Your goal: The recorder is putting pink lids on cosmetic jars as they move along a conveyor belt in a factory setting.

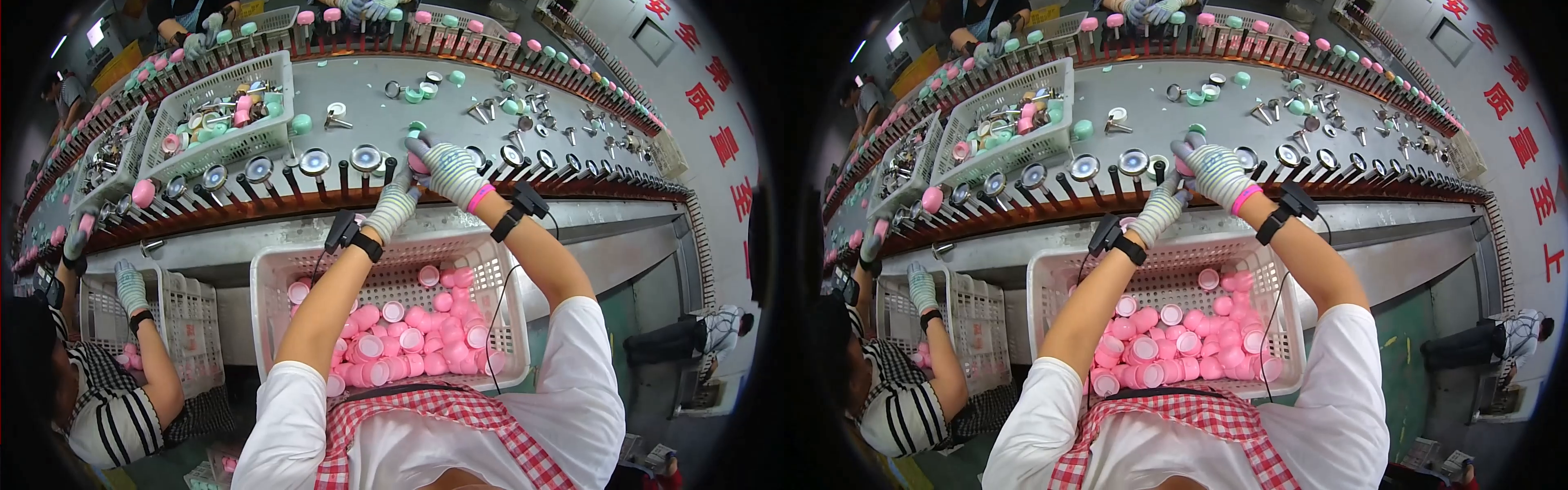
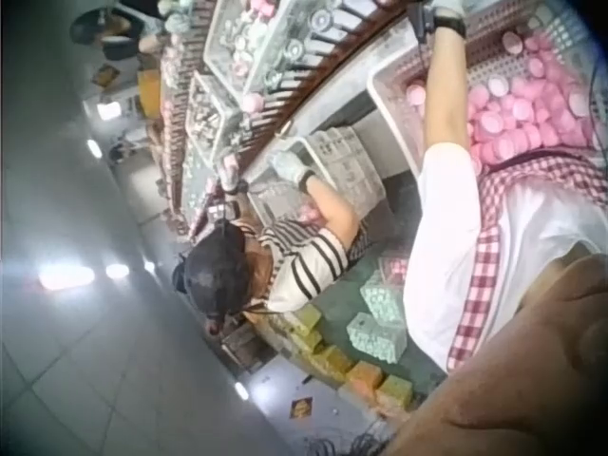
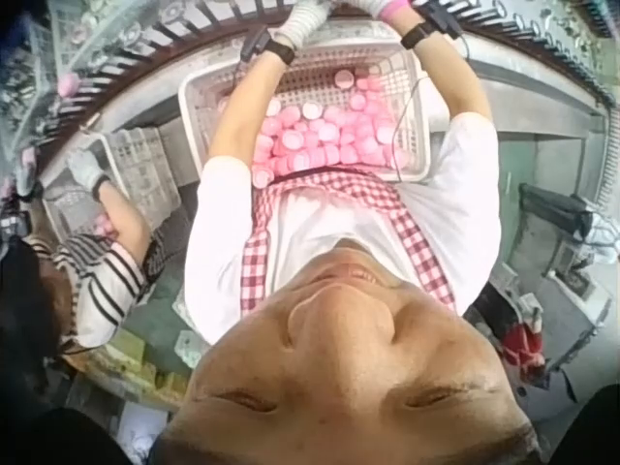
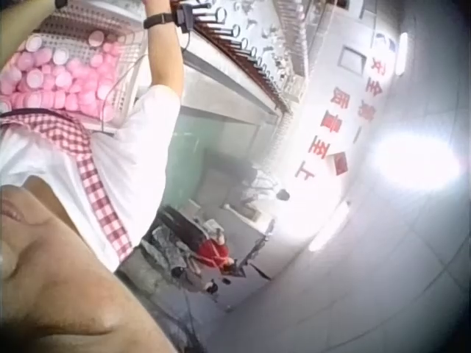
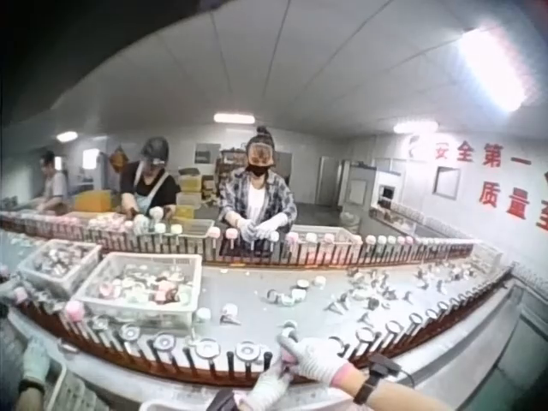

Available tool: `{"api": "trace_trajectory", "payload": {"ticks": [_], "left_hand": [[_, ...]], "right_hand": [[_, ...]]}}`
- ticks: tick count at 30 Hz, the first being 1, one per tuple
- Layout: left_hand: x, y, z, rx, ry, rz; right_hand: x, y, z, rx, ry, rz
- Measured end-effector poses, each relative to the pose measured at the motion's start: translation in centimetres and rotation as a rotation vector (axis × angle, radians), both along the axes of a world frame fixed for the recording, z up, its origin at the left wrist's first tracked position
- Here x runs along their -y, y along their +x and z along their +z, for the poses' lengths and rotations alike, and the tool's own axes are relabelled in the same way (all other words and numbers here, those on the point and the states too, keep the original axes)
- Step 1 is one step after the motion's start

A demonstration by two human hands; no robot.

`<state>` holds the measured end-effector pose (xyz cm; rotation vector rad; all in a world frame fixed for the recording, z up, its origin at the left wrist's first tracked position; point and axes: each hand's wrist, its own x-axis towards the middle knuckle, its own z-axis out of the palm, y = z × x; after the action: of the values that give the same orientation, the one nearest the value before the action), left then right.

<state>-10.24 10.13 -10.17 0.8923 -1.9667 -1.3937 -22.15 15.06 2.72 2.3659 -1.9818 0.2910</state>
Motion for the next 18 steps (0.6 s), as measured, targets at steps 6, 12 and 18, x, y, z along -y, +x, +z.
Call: {"api": "trace_trajectory", "payload": {"ticks": [6,12,18], "left_hand": [[0.4,2.3,0.6,0.152,-0.107,0.091],[-0.1,6.3,0.8,0.398,-0.331,0.002],[-2.3,7.3,1.1,0.409,-0.373,0.19]], "right_hand": [[1.3,2.9,-1.1,-0.07,-0.102,-0.032],[-1.5,7.6,-2.1,0.061,-0.258,0.057],[-14.2,10.9,-15.2,0.186,0.216,0.374]]}}
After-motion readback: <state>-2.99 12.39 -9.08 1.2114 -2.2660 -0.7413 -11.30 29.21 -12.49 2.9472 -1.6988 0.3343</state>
